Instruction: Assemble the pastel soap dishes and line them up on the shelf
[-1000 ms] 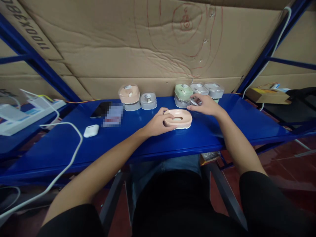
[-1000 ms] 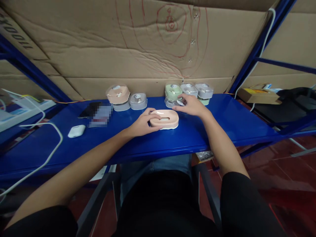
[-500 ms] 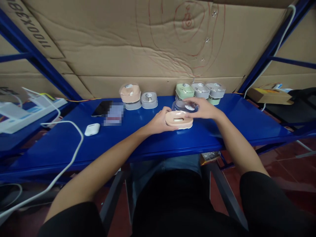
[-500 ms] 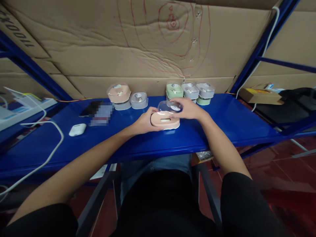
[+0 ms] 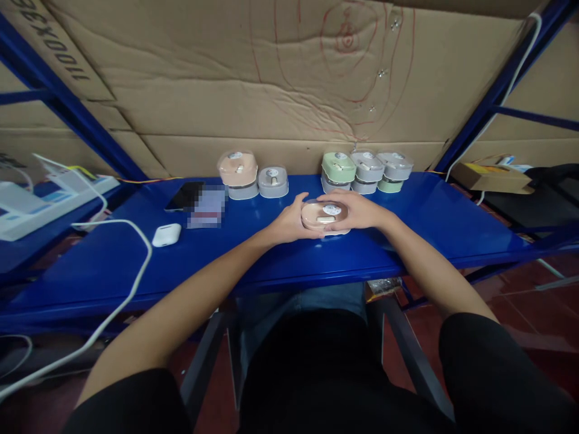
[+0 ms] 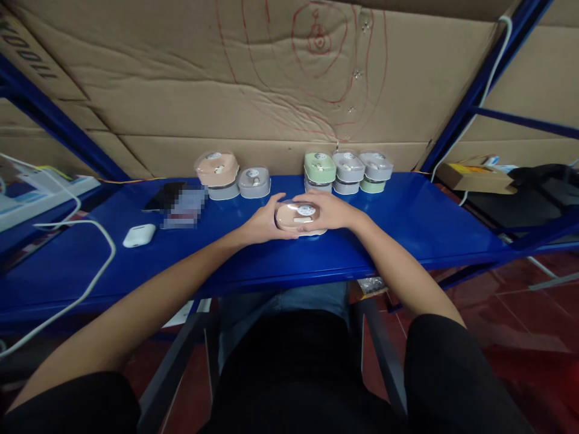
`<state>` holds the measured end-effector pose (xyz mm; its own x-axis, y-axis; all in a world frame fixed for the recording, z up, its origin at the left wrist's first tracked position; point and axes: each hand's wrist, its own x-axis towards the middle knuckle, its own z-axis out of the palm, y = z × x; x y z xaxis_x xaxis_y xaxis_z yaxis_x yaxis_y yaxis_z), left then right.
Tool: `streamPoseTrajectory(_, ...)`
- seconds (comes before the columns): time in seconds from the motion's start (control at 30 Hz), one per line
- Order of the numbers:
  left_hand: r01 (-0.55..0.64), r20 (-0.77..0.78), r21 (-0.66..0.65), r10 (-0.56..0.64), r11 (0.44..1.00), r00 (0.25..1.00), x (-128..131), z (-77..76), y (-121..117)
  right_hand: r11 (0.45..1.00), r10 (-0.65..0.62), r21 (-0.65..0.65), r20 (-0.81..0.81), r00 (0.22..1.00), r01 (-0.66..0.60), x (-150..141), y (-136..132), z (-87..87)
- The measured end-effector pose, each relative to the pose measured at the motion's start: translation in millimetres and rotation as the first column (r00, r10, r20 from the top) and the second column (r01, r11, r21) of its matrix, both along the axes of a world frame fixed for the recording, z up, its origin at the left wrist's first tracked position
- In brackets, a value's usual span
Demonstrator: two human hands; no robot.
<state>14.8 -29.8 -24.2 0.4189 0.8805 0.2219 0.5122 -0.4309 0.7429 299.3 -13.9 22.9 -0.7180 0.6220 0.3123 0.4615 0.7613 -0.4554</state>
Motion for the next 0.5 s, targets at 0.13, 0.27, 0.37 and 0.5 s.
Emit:
streamPoseTrajectory(0.13, 0.006, -0.044, 0.043, -0.004, 0.999, 0.999, -1.0, 2.4, -0.3, 1.0, 0.003, -0.012, 0.001, 1.0, -0.003, 0.9, 3.8, -2.7)
streamPoseTrajectory(0.27, 0.028, -0.039, 0.054, -0.026, 0.998, 0.999, -0.2, 6.5, -2.0, 1.0, 0.01, -0.03, 0.017, 1.0, -0.01, 0.0, 6.4, -5.4)
streamPoseTrajectory(0.37, 0.027, -0.055, 0.066, -0.023, 0.997, 0.998, -0.8, 9.7, -1.9, 0.999, 0.013, -0.043, 0.036, 0.999, -0.011, 0.4, 6.6, -6.0)
streamPoseTrajectory(0.5, 0.04, -0.061, 0.123, -0.032, 0.992, 0.998, -9.0, 8.8, 5.2, 0.999, 0.016, -0.051, 0.079, 0.997, -0.012, 5.3, 4.9, -2.5)
